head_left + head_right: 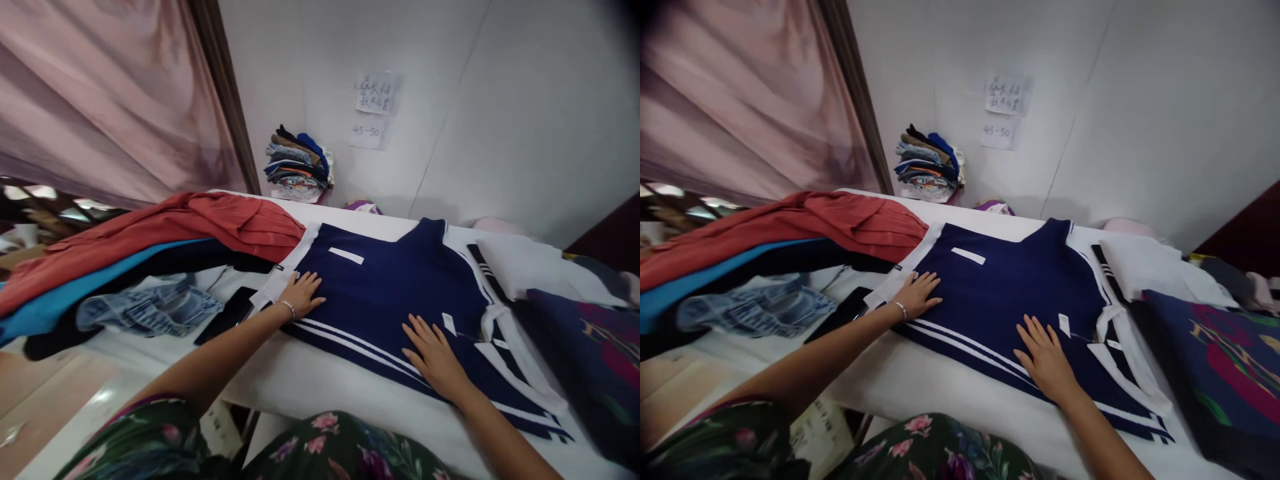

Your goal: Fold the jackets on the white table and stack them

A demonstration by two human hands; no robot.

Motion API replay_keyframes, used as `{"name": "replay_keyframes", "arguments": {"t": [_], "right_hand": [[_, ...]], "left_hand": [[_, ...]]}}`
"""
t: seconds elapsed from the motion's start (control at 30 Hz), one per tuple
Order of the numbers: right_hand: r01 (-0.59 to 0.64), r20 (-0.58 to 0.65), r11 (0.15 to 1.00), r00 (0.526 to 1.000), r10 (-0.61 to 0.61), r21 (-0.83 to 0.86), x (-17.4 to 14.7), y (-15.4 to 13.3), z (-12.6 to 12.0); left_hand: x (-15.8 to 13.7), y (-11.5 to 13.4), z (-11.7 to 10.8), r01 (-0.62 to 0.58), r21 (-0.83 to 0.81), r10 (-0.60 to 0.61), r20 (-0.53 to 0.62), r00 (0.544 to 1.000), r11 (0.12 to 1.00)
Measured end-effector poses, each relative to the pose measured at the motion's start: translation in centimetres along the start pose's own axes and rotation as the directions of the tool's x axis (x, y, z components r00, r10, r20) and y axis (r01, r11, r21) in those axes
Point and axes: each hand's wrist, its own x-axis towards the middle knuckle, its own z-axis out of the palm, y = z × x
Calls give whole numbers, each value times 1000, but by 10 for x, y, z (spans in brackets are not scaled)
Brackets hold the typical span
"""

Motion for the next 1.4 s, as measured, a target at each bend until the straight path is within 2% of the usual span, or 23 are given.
{"name": "replay_keyframes", "arguments": {"t": [0.1, 0.23, 0.37, 0.5, 0.67, 0.83, 1.0, 1.1, 1.23, 1.33, 1.4], "right_hand": [[42, -39, 999, 998, -43, -25, 1, 8, 6], [50, -62, 997, 997, -54, -65, -9, 16, 13], [9, -90, 998, 996, -15, -62, -35, 25, 22], [-45, -135, 998, 990, 39, -42, -56, 27, 26], [-83, -167, 996, 982, 84, 13, -61, 20, 24], [-121, -158, 993, 980, 120, 4, -57, 22, 21], [-260, -201, 965, 948, 247, -40, -60, 29, 16], [-286, -162, 958, 947, 277, -35, -61, 27, 14], [-316, -138, 949, 940, 312, -10, -49, 20, 3], [-295, -177, 955, 941, 289, -8, -31, 12, -11], [-264, -148, 965, 954, 261, -2, -21, 9, -17]], "left_hand": [[-30, 6, 8, 64, 41, -62, -45, 997, 997], [-46, 3, 3, 169, 35, -163, -134, 978, 985], [-58, -12, -9, 346, 5, -337, -215, 917, 938], [-63, -23, -22, 500, -18, -493, -200, 847, 866], [-52, -25, -26, 564, 21, -552, -178, 814, 825], [-44, -33, -28, 565, -15, -563, -114, 819, 825], [-46, -46, -30, 585, -57, -588, -55, 807, 809], [-44, -49, -30, 565, -41, -565, -118, 816, 824], [-32, -35, -32, 410, -2, -395, -269, 879, 912], [-15, -15, -28, 218, 4, -210, -255, 944, 976], [-3, -3, -20, 119, 23, -112, -194, 975, 993]]}}
